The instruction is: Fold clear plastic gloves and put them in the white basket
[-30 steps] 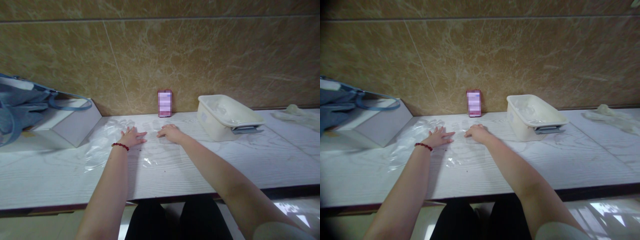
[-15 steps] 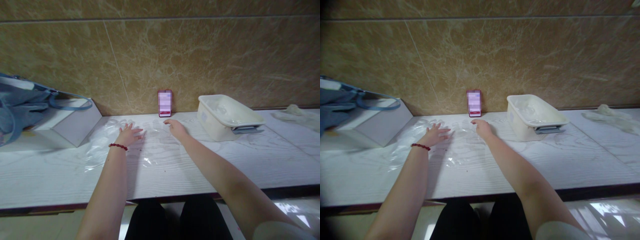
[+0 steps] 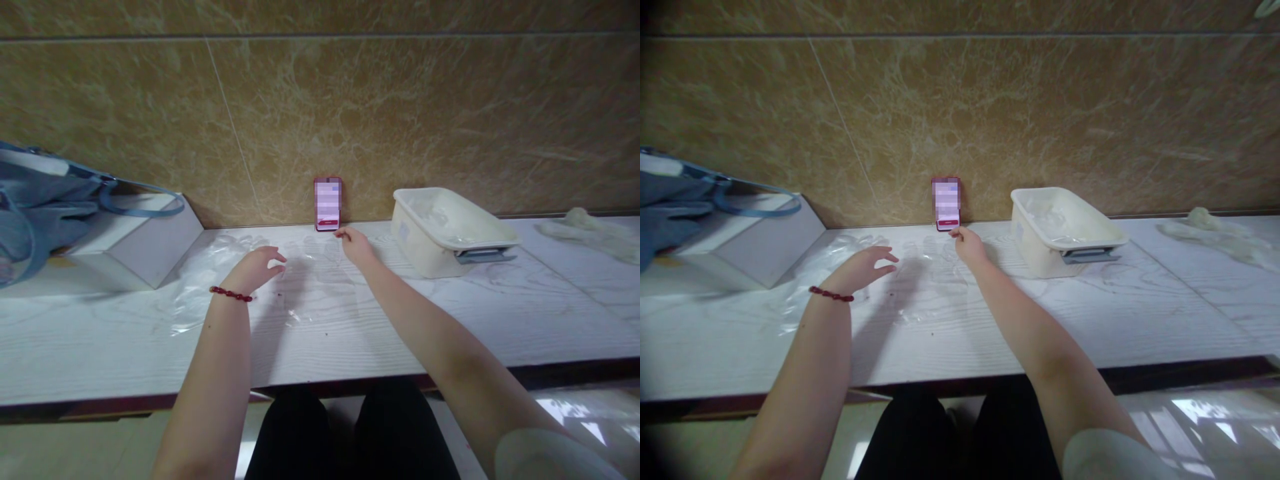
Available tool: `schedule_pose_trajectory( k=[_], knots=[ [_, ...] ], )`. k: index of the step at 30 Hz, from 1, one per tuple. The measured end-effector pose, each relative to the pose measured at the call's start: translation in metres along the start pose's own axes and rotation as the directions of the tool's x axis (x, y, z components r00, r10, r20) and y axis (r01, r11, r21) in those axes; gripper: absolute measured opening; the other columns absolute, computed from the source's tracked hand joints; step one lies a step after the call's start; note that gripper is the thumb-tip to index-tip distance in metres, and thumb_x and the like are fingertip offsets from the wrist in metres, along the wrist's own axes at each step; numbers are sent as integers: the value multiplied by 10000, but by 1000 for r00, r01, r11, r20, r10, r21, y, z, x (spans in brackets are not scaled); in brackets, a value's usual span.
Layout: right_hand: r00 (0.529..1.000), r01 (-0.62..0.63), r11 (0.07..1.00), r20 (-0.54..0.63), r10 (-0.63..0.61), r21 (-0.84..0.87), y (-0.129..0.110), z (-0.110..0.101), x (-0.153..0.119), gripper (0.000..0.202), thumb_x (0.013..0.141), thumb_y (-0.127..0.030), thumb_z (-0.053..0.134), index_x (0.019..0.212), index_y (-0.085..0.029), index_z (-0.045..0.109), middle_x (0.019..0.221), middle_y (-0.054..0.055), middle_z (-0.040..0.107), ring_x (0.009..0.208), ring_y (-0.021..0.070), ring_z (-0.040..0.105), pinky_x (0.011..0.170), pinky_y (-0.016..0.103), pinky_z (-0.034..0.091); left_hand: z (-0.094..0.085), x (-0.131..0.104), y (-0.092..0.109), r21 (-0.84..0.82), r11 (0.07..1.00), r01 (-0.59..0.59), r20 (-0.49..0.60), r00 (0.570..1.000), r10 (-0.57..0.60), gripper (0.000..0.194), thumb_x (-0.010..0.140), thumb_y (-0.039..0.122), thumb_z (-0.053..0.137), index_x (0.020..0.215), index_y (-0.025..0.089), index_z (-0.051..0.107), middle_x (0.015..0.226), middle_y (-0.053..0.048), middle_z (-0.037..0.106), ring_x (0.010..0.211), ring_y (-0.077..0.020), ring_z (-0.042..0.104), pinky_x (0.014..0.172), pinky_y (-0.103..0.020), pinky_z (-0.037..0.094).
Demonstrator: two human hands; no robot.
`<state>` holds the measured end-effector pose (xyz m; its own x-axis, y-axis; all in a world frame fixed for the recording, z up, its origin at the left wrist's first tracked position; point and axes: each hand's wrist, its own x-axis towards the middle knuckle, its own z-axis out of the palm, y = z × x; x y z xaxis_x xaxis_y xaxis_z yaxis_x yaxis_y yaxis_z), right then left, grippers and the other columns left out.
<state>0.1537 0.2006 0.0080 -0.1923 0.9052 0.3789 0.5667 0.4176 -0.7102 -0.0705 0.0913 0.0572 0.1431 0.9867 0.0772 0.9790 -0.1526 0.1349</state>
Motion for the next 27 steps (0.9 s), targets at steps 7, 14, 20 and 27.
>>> schedule_pose_trajectory(
  k=[7, 14, 20, 27],
  knots=[
    [918, 277, 953, 328, -224, -124, -36, -55, -21, 240, 742, -116, 422, 868, -171, 618, 852, 19, 638, 776, 118, 561, 735, 244, 418, -13, -51, 16, -99, 960, -261, 158, 949, 274, 267, 749, 337, 448, 930, 240, 619, 1048, 8, 601, 945, -135, 543, 869, -223, 382],
    [574, 728, 673, 650, -498, -127, -16, -98, -91, 218, 785, -191, 440, 896, -180, 628, 867, 45, 633, 855, 154, 537, 792, 304, 393, 17, -87, 3, 3, 891, -453, 65, 889, 452, 234, 784, 277, 457, 948, 249, 621, 1022, -15, 607, 935, -155, 535, 835, -305, 387],
    [616, 727, 657, 613, -494, -201, -5, -94, -122, 259, 793, -274, 466, 996, -185, 599, 967, 59, 622, 919, 172, 523, 794, 321, 399, 23, -82, 13, 75, 870, -487, 14, 873, 487, 209, 779, 263, 484, 936, 231, 619, 994, -19, 615, 931, -174, 518, 804, -321, 364],
    [667, 663, 716, 605, -434, -218, -13, -84, -128, 301, 773, -330, 495, 1024, -194, 588, 995, 54, 609, 929, 179, 515, 812, 329, 396, 30, -73, 24, 110, 854, -508, 18, 861, 509, 198, 795, 227, 432, 810, 212, 629, 904, -20, 631, 881, -165, 534, 775, -316, 391]
  ],
)
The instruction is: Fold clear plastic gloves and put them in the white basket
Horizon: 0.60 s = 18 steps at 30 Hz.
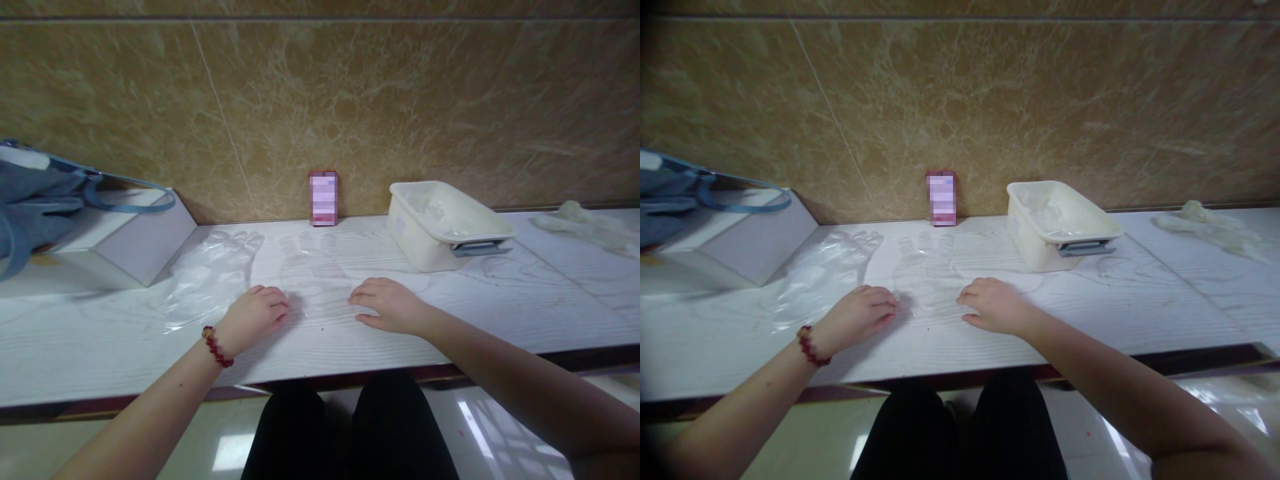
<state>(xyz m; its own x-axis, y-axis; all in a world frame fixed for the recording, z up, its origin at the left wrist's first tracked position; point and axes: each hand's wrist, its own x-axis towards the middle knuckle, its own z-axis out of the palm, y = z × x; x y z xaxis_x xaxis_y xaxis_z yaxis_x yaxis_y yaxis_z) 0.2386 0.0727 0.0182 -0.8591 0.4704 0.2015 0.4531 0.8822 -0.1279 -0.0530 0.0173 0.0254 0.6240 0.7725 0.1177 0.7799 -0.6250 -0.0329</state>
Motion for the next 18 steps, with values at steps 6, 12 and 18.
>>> schedule_pose_trajectory(
  k=[6, 12, 18],
  knots=[
    [992, -114, 992, -54, 116, 49, -1, 4, 5, 512, 711, -404, 557, 1174, -203, 474, 1131, 67, 538, 1040, 207, 450, 886, 362, 362, 5, 4, -3, -247, 943, 224, -71, 966, -249, 178, 773, 237, 419, 838, 173, 571, 843, -44, 612, 752, -141, 558, 705, -265, 445],
    [986, -133, 980, -79, 146, 148, 19, 14, 17, 642, 679, -381, 592, 1250, -177, 380, 1229, 84, 467, 1122, 202, 404, 948, 359, 324, 0, 9, -7, -480, 797, 366, -43, 897, -439, 176, 757, 278, 412, 857, 192, 529, 840, -24, 613, 637, -118, 570, 565, -222, 455],
    [979, -141, 952, -105, 175, 272, 42, 21, 43, 261, 780, -298, 478, 999, -200, 582, 1078, 48, 586, 1014, 165, 505, 884, 313, 371, 4, 18, -16, -663, 639, 390, -62, 822, -567, 164, 767, 345, 413, 790, 191, 465, 789, -28, 628, 670, -136, 593, 603, -254, 464]
  ],
)
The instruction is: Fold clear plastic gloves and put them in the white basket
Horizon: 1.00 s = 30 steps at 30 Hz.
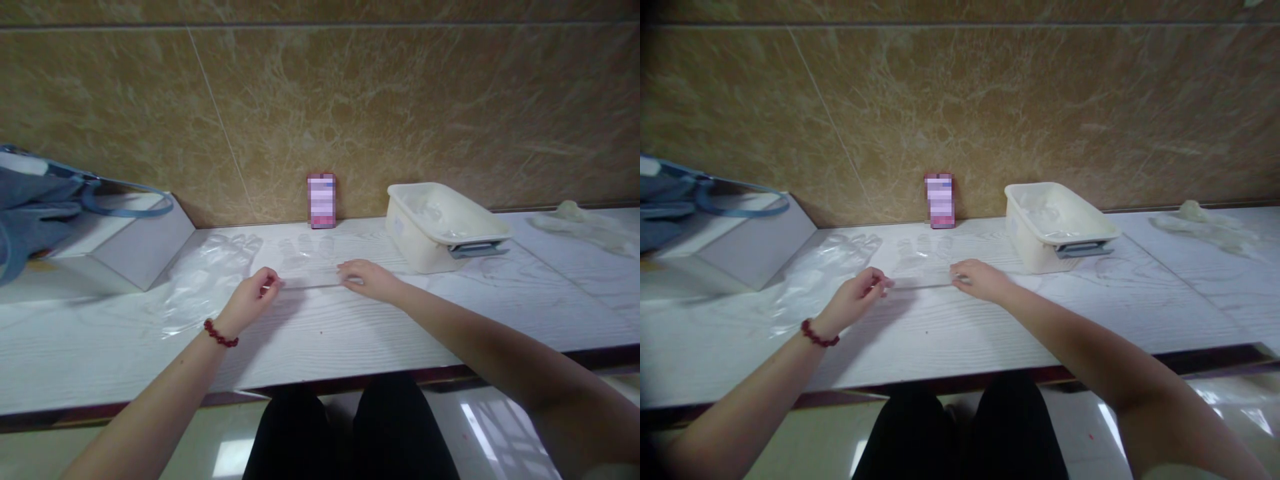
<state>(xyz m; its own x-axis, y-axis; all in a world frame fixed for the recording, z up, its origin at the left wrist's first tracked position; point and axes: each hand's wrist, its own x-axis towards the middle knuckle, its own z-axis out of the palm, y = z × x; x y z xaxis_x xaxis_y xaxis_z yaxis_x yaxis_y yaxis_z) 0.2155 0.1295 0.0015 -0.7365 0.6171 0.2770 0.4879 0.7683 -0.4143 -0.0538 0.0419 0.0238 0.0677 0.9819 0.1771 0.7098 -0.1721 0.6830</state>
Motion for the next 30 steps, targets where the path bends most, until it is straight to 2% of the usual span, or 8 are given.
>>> schedule_pose_trajectory(
  k=[5, 7, 9, 11, 14, 20, 26, 30],
  knots=[
    [972, -235, 971, -8, 236, 53, -1, 1, 17, 214, 810, -315, 423, 869, -202, 595, 766, 9, 642, 688, 121, 563, 621, 224, 403, 5, 12, -6, -201, 979, 20, -50, 998, -31, 325, 710, 416, 510, 918, 175, 450, 900, -70, 625, 780, -162, 593, 650, -293, 464],
    [955, -293, 953, -24, 295, 71, -2, 3, 22, 209, 813, -318, 414, 839, -197, 582, 720, 2, 633, 634, 107, 547, 565, 202, 374, 6, 16, -7, -136, 990, 24, -40, 999, -29, 470, 633, 434, 591, 999, 169, 461, 990, -89, 604, 866, -188, 572, 676, -299, 454],
    [938, -338, 937, -47, 343, 88, -1, 5, 28, 198, 819, -299, 399, 828, -192, 565, 709, 1, 632, 607, 98, 537, 536, 190, 351, 7, 21, -7, -27, 997, 76, -11, 997, -76, 488, 612, 461, 598, 997, 174, 515, 1006, -83, 602, 889, -203, 559, 690, -297, 441],
    [915, -389, 916, -75, 397, 103, 0, 8, 37, 188, 828, -277, 379, 844, -192, 546, 713, 2, 638, 604, 93, 542, 532, 185, 344, 9, 28, -9, 36, 990, 140, -3, 990, -140, 402, 657, 491, 531, 910, 183, 582, 940, -58, 626, 844, -195, 565, 687, -285, 429],
    [871, -468, 878, -117, 477, 102, 3, 11, 54, 198, 843, -282, 352, 878, -197, 527, 700, 1, 645, 619, 97, 561, 539, 187, 347, 14, 45, -12, 24, 978, 208, -87, 975, -206, 346, 709, 481, 444, 794, 187, 606, 814, -25, 643, 762, -169, 570, 646, -254, 416],
    [800, -593, 801, -174, 575, -77, 7, 14, 87, 255, 846, -333, 347, 917, -194, 549, 793, 47, 654, 721, 145, 583, 583, 224, 371, 26, 82, -18, -11, 936, 351, -205, 915, -346, 259, 700, 365, 413, 745, 181, 589, 674, -17, 631, 617, -144, 558, 533, -227, 377],
    [749, -661, 729, -194, 633, -175, 18, 26, 101, 278, 839, -349, 347, 936, -194, 555, 874, 81, 640, 802, 191, 586, 623, 268, 399, 28, 98, -13, 245, 877, 413, -276, 897, -346, 256, 695, 311, 394, 713, 165, 603, 692, -70, 635, 680, -190, 566, 566, -257, 372],
    [753, -658, 726, -193, 629, -200, 25, 34, 104, 265, 825, -354, 371, 937, -202, 556, 875, 82, 629, 808, 192, 578, 654, 289, 406, 27, 104, -15, 262, 861, 435, -282, 888, -363, 262, 677, 318, 408, 709, 152, 608, 717, -99, 636, 708, -217, 571, 584, -276, 379]
  ],
)
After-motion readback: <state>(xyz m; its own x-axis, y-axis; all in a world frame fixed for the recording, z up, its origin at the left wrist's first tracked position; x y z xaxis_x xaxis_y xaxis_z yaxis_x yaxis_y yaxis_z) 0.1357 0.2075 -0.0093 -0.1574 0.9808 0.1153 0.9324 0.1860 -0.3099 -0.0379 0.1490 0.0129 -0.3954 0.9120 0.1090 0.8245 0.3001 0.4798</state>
